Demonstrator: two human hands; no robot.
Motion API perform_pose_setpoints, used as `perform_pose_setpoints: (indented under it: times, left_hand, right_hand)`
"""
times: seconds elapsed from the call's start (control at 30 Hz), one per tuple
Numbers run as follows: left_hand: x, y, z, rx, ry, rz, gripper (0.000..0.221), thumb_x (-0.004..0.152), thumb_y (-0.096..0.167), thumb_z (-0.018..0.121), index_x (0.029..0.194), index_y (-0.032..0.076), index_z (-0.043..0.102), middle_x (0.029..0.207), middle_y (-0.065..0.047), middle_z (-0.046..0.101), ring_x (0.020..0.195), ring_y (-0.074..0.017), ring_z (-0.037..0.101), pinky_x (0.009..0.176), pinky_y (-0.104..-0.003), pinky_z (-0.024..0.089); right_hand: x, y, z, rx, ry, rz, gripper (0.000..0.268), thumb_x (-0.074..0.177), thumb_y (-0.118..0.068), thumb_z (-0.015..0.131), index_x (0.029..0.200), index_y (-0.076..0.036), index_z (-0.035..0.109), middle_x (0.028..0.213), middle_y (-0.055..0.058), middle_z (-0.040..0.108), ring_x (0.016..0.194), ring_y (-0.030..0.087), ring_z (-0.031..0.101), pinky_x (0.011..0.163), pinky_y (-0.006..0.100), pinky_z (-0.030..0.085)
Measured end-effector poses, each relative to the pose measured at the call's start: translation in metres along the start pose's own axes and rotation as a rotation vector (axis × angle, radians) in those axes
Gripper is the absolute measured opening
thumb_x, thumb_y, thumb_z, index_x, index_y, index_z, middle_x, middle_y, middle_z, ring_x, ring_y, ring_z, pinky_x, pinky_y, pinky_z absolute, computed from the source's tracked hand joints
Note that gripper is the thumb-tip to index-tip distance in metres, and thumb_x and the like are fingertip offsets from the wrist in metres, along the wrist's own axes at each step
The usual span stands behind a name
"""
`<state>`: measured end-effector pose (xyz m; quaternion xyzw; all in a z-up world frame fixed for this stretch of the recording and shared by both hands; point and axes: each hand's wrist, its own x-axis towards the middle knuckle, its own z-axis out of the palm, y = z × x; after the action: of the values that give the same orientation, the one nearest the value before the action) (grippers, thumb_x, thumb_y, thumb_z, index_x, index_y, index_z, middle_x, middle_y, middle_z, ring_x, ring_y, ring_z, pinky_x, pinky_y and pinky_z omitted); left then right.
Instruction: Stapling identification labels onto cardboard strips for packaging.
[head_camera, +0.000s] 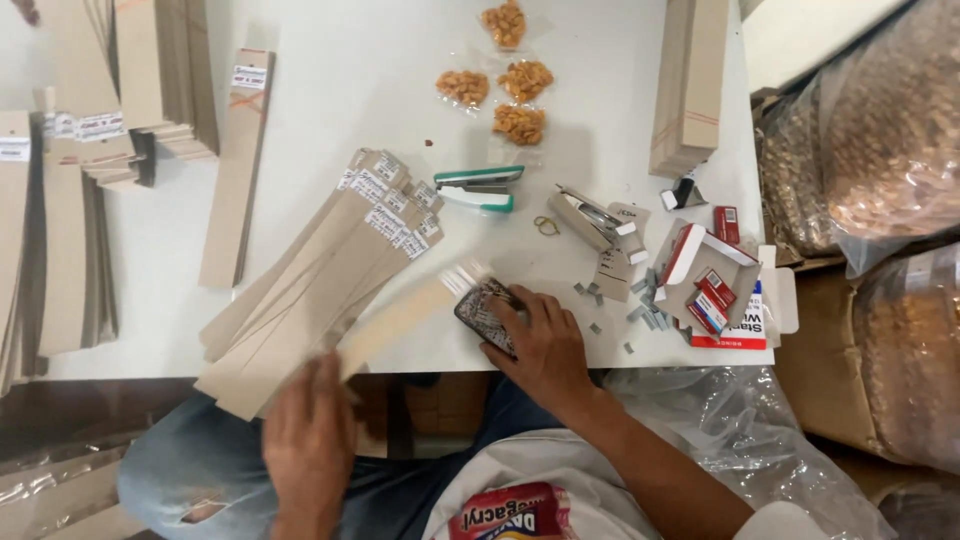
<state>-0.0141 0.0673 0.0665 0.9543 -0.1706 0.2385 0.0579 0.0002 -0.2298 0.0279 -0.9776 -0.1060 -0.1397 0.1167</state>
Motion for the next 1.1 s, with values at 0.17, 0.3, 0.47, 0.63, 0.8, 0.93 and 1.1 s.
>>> perform_pose_setpoints:
  times: [0.17,0.3,0.47,0.63,0.8,0.93,1.1]
  left_hand:
    - [0.029,-0.024,0.002,0.112,0.066,-0.029,0.039,0.100,-0.004,0.065,0.137,0.006,0.070,0.125,-0.018,0.070,0.094,-0.0322,0.065,0.077,-0.043,0.053]
    - [0.039,-0.036,0.023,0.156,-0.011,-0.046,0.040,0.102,0.034,0.073,0.137,0.013,0.070,0.133,-0.015,0.067,0.108,-0.0346,0.063,0.081,-0.046,0.053]
    - [0.050,-0.041,0.037,0.356,-0.122,-0.002,0.081,0.090,0.074,0.056,0.149,0.019,0.062,0.151,-0.017,0.060,0.139,-0.0443,0.055,0.104,-0.059,0.049]
    - [0.061,-0.059,0.047,0.357,-0.161,0.004,0.100,0.084,0.084,0.051,0.152,0.012,0.056,0.151,-0.022,0.060,0.136,-0.0430,0.060,0.096,-0.059,0.055]
    - [0.059,-0.059,0.050,0.267,-0.201,-0.041,0.101,0.081,0.083,0.057,0.151,0.011,0.056,0.140,-0.015,0.066,0.121,-0.0348,0.066,0.087,-0.048,0.058]
    - [0.045,-0.053,0.054,0.274,-0.147,-0.101,0.102,0.071,0.075,0.072,0.152,0.014,0.061,0.131,-0.012,0.069,0.116,-0.0345,0.070,0.086,-0.048,0.062]
    - [0.033,-0.036,0.049,0.280,-0.124,-0.149,0.111,0.058,0.071,0.079,0.151,0.013,0.057,0.141,-0.014,0.064,0.126,-0.0385,0.064,0.098,-0.054,0.056]
  right_hand:
    - [-0.004,0.006,-0.001,0.022,-0.001,0.022,0.055,0.089,-0.043,0.076,0.137,-0.022,0.060,0.135,0.013,0.060,0.112,0.032,0.060,0.079,0.046,0.054]
    - [-0.009,0.019,-0.004,0.035,-0.039,0.084,0.059,0.090,-0.044,0.075,0.141,-0.020,0.056,0.136,0.016,0.060,0.116,0.034,0.058,0.081,0.049,0.057]
    - [-0.014,0.044,-0.014,0.021,-0.043,0.136,0.059,0.090,-0.042,0.074,0.140,-0.018,0.056,0.136,0.017,0.059,0.117,0.036,0.058,0.088,0.053,0.055]
    - [-0.011,0.057,-0.025,-0.025,0.004,0.156,0.055,0.090,-0.039,0.074,0.138,-0.016,0.059,0.131,0.015,0.063,0.114,0.036,0.061,0.085,0.050,0.054]
    - [0.004,0.051,-0.039,-0.090,-0.036,0.170,0.059,0.089,-0.053,0.072,0.137,-0.020,0.060,0.138,0.012,0.059,0.121,0.034,0.058,0.093,0.049,0.051]
    - [0.051,0.058,-0.027,-0.057,0.055,0.054,0.055,0.094,-0.052,0.069,0.136,-0.018,0.062,0.128,0.018,0.060,0.121,0.039,0.060,0.091,0.054,0.054]
    - [0.135,0.058,0.025,-0.244,0.140,-0.114,0.054,0.086,-0.043,0.079,0.134,-0.023,0.065,0.131,0.009,0.060,0.125,0.034,0.058,0.097,0.049,0.049]
